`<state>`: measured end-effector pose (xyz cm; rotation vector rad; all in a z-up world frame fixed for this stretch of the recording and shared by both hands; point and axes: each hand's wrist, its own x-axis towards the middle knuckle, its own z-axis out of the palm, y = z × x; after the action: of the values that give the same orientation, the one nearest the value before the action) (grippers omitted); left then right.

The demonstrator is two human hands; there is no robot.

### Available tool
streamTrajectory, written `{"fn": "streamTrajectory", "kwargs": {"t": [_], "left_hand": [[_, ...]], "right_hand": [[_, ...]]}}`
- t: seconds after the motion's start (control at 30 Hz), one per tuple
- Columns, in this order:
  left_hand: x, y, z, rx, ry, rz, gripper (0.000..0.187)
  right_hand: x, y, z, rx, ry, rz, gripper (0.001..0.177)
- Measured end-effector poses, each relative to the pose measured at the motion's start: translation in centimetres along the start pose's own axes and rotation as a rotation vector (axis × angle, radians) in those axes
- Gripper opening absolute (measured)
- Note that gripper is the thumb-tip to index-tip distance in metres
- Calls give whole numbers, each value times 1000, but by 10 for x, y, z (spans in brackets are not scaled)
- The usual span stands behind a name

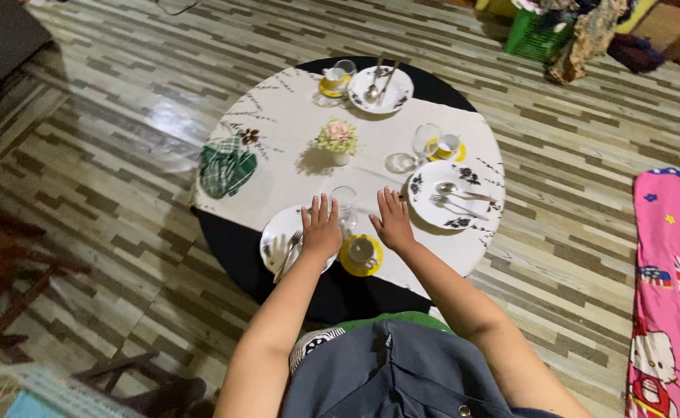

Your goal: The person dries forks and spoons one by one using a green checkered cloth and places them on plates on a round table. The person also briefly adjusts the tablecloth and retrieves additional utensils from a nearby container.

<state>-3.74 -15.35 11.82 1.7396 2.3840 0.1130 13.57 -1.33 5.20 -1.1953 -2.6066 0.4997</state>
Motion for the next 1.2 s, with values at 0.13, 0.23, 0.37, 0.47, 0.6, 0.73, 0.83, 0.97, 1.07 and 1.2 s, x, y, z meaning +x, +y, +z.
{"fn": "streamTrajectory", "kwargs": {"t": [0.13,0.23,0.37,0.47,0.6,0.73,0.83,0.97,1.07,1.2], "left_hand": [[-35,-36,4,23,24,-48,76],[-63,-61,-7,-28,-22,-113,70],[-103,-95,-17,-60,-43,-137,75],[-127,-117,-23,-72,-58,-159,74],[-141,-135,-27,-75,-23,-141,70],[-142,-142,-32,-73,-15,-124,70],[-136,-150,-34,-31,-25,-78,72],[-123,-167,-44,-40,-90,-22,71],[-111,-183,-47,-75,-160,13,70],[-91,-200,-50,-66,-246,63,70]], "right_hand": [[-12,-51,-2,4,-62,-7,73],[-21,-88,5,39,-44,-45,72],[-28,-126,34,73,-25,-91,70],[-32,-154,51,96,9,-106,71],[-39,-185,51,82,41,-107,71],[-28,-190,62,49,55,-78,75],[-19,-194,70,29,99,-33,74],[-5,-203,81,24,106,46,76],[9,-206,94,3,97,114,76],[29,-209,105,14,90,179,77]]}}
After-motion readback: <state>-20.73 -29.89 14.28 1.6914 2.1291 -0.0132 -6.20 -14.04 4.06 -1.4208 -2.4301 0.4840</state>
